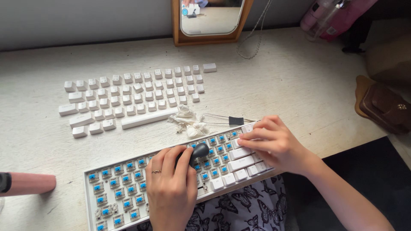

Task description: The person places white keycaps onto a mechanical keyboard base one by one. They use a brush to clean the switches and a keycap puller to adjust the placement of the keys. The person works methodically across the keyboard, ensuring each keycap is properly seated.

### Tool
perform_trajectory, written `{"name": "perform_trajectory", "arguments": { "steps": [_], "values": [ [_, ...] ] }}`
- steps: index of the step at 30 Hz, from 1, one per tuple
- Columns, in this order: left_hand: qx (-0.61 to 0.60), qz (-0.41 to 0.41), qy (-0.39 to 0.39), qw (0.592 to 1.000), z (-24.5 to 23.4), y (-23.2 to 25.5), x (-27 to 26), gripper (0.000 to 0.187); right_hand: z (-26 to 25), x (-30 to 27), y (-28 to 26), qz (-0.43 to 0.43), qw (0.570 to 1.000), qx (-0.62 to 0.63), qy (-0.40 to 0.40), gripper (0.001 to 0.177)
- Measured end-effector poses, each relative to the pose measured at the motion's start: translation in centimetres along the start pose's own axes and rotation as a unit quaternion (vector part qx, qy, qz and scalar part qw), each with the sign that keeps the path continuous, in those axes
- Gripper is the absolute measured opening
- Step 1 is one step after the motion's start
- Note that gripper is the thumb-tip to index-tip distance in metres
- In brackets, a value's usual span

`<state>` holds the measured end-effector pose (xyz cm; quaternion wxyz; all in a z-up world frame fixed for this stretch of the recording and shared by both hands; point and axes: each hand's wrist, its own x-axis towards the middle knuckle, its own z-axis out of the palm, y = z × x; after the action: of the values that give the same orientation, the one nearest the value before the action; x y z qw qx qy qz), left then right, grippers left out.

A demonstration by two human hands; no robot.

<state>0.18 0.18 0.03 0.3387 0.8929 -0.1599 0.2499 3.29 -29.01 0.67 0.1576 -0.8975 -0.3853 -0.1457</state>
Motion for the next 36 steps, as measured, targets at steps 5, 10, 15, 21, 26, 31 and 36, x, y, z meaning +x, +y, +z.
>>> {"name": "perform_trajectory", "arguments": {
  "steps": [5, 10, 15, 21, 26, 31, 36],
  "values": [
    [0.0, 0.001, -0.004, 1.0, 0.0, -0.1, 0.2, 0.032, -0.5, -0.2, -3.3, 0.007, 0.995, -0.098, -0.022, 0.04],
    [0.012, -0.006, -0.003, 1.0, 0.2, 0.1, 0.0, 0.031, -0.1, -0.4, -4.2, 0.049, 0.993, -0.111, -0.011, 0.043],
    [0.003, -0.002, 0.007, 1.0, 0.2, 0.0, 0.1, 0.031, -0.1, -1.2, -2.7, 0.088, 0.995, -0.016, 0.04, 0.044],
    [0.003, 0.001, 0.006, 1.0, 0.1, 0.0, 0.0, 0.031, 0.5, -1.5, -3.4, 0.094, 0.992, -0.009, 0.077, 0.053],
    [-0.001, 0.005, 0.009, 1.0, 0.0, -0.2, -0.1, 0.032, 1.4, -0.5, -4.7, 0.063, 0.994, -0.068, 0.054, 0.052],
    [-0.001, 0.011, 0.011, 1.0, 0.2, -0.3, -0.4, 0.031, 1.6, -1.0, -4.1, 0.062, 0.996, -0.031, 0.062, 0.045],
    [-0.017, 0.013, 0.027, 0.999, 0.1, -0.2, -0.3, 0.029, 1.5, 2.3, 0.7, 0.128, 0.969, 0.19, 0.097, 0.03]
  ]
}}
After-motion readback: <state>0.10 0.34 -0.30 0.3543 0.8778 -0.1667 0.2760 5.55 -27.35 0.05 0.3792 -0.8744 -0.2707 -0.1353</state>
